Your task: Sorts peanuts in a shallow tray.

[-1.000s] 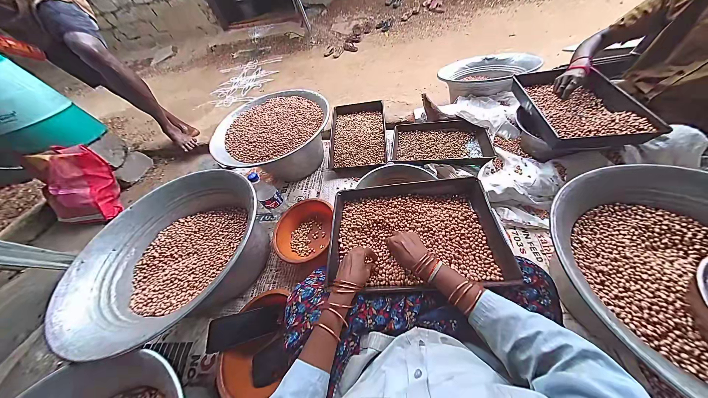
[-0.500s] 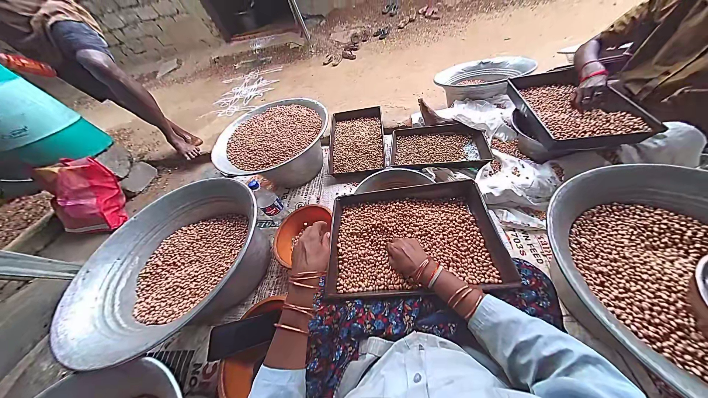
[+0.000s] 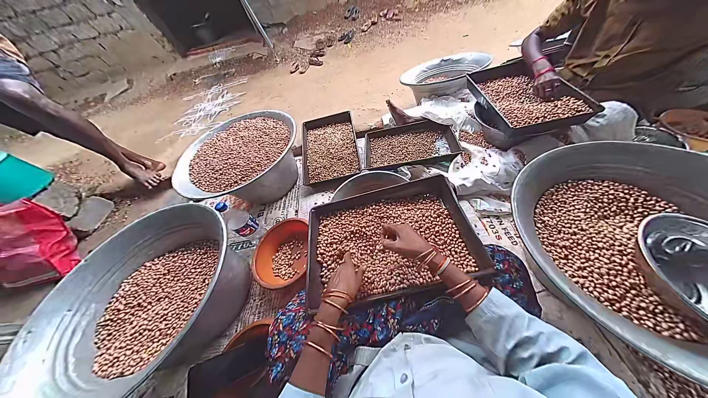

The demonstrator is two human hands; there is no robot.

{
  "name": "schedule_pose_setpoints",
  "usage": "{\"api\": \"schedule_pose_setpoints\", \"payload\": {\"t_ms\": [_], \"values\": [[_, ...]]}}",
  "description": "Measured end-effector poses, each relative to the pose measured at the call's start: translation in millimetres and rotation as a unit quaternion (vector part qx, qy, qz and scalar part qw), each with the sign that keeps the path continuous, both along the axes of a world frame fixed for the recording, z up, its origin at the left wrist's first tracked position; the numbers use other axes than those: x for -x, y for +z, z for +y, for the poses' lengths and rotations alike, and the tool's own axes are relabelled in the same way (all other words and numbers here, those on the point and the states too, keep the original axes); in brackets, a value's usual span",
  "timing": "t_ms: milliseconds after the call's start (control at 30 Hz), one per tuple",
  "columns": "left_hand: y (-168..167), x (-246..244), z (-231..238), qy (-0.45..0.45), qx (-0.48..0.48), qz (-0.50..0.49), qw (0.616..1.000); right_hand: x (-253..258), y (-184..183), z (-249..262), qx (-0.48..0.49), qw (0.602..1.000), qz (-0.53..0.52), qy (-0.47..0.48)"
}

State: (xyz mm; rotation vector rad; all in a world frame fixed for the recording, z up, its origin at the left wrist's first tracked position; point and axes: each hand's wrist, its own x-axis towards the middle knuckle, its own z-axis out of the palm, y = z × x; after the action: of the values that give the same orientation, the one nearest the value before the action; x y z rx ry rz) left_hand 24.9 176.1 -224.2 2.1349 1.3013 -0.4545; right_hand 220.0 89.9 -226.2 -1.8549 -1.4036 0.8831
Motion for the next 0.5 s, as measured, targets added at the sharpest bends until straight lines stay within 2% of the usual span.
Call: {"api": "schedule_pose_setpoints", "payload": {"t_ms": [33, 100, 200, 333, 500], "values": [[-1.9, -2.7, -2.4, 0.012, 0.050, -0.102, 0.993, -14.3, 3.2, -5.7, -0.020, 0.997, 0.052, -0.058], [-2.3, -8.5, -3.8, 0.054, 0.101, -0.278, 0.954, -42.1, 7.2, -14.5, -0.032, 0.988, 0.050, -0.144], [5.6, -13.8, 9.1, 0.069, 0.020, -0.365, 0.928, -66.6, 3.5, -20.9, -0.029, 0.982, -0.093, -0.163], [13.8, -4.8, 23.5, 0.040, -0.075, -0.323, 0.943, -67.6, -3.3, -13.2, 0.027, 0.974, -0.203, -0.097], [2.3, 6.2, 4.9, -0.035, -0.144, -0.212, 0.966, -57.9, -9.9, -8.0, 0.065, 0.970, -0.221, -0.080]]}}
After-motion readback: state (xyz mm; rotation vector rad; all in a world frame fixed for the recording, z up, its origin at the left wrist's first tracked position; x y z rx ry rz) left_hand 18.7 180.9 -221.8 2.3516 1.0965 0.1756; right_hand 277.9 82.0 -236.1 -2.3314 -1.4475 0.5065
